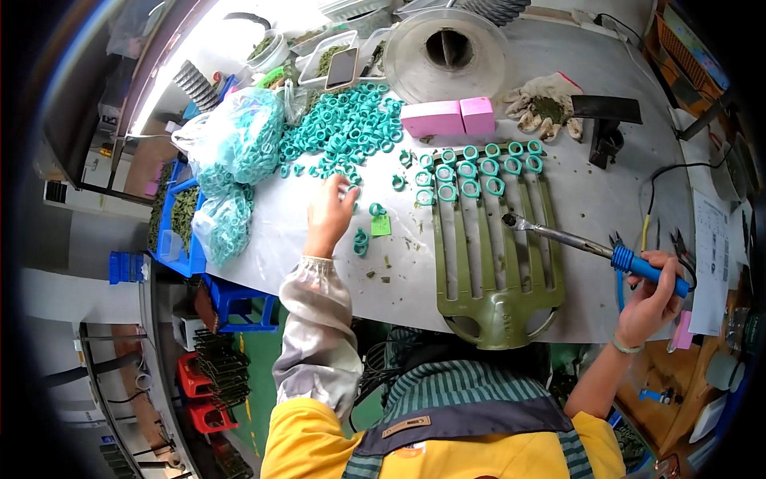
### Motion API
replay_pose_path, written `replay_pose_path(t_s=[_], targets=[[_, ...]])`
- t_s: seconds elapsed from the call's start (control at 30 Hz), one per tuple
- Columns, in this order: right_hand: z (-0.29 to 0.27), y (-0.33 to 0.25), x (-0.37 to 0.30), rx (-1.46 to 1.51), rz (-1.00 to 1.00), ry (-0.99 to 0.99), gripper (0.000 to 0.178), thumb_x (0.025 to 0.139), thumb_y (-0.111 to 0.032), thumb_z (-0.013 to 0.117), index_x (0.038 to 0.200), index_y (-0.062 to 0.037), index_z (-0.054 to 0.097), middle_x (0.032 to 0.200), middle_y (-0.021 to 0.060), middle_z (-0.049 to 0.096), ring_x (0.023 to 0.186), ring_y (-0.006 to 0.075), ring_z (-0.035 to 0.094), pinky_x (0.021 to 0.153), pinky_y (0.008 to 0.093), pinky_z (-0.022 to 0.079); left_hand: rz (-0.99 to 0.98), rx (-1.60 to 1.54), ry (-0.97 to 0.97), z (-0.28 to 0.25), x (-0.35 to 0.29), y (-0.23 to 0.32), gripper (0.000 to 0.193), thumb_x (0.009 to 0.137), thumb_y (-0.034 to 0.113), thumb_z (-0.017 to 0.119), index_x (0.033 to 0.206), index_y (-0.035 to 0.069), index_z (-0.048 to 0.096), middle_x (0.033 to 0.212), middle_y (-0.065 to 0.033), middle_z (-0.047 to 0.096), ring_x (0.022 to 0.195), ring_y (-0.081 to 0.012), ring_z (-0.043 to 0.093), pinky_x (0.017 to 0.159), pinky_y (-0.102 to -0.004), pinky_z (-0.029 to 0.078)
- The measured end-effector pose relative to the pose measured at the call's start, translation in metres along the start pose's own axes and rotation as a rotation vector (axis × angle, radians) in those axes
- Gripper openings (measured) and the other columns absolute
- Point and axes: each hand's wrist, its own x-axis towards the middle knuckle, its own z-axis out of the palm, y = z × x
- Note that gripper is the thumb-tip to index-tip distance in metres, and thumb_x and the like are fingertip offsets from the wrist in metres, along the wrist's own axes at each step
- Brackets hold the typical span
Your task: The person attaches plastic rings to the tines of a green tool using a soldering iron. They later handle a plastic bag and place more rings inside it.
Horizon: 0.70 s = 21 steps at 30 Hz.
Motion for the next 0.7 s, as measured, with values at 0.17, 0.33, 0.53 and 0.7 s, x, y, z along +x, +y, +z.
replay_pose_path(t_s=[0.17,0.33,0.53,0.7], targets=[[0.002,-0.001,-0.003,0.006,0.01,-0.011,0.023,0.097,-0.016,0.054,0.083,-0.0001,0.062,0.088,0.0101,0.066,0.073,0.0157,0.062,0.045,0.0218,0.045,-0.046,0.034,0.009,0.015,-0.016,-0.016,0.033,0.081,0.022,0.076,0.1,0.002,0.059,0.083,-0.013,0.059,0.074,-0.028,0.059,0.07,-0.0397,0.049],[-0.001,-0.004,-0.004,0.002,-0.01,0.011,0.023,0.097,-0.016,0.056,0.081,-0.0002,0.062,0.088,0.0102,0.066,0.071,0.0149,0.062,0.046,0.0217,0.045,-0.138,-0.249,-0.043,0.004,-0.03,-0.022,0.032,0.082,0.015,0.074,0.109,0.003,0.062,0.088,-0.0086,0.062,0.075,-0.0185,0.063,0.069,-0.0325,0.051],[-0.001,-0.007,-0.005,-0.001,0.018,0.046,0.024,0.097,-0.017,0.057,0.081,-0.0002,0.063,0.087,0.0109,0.066,0.063,0.0134,0.059,0.046,0.0215,0.044,-0.256,-0.5,-0.036,-0.011,-0.05,-0.037,0.023,0.088,0.009,0.071,0.108,0.003,0.064,0.099,-0.0058,0.065,0.083,-0.01,0.065,0.067,-0.0238,0.052],[-0.003,-0.007,-0.004,-0.008,-0.005,0.028,0.025,0.098,-0.019,0.058,0.082,-0.0003,0.064,0.087,0.011,0.067,0.059,0.0127,0.057,0.046,0.0215,0.045,-0.306,-0.367,-0.119,-0.021,-0.057,-0.037,0.02,0.089,0.015,0.072,0.099,-0.002,0.069,0.085,-0.0092,0.071,0.071,-0.0128,0.065,0.07,-0.0256,0.053]])
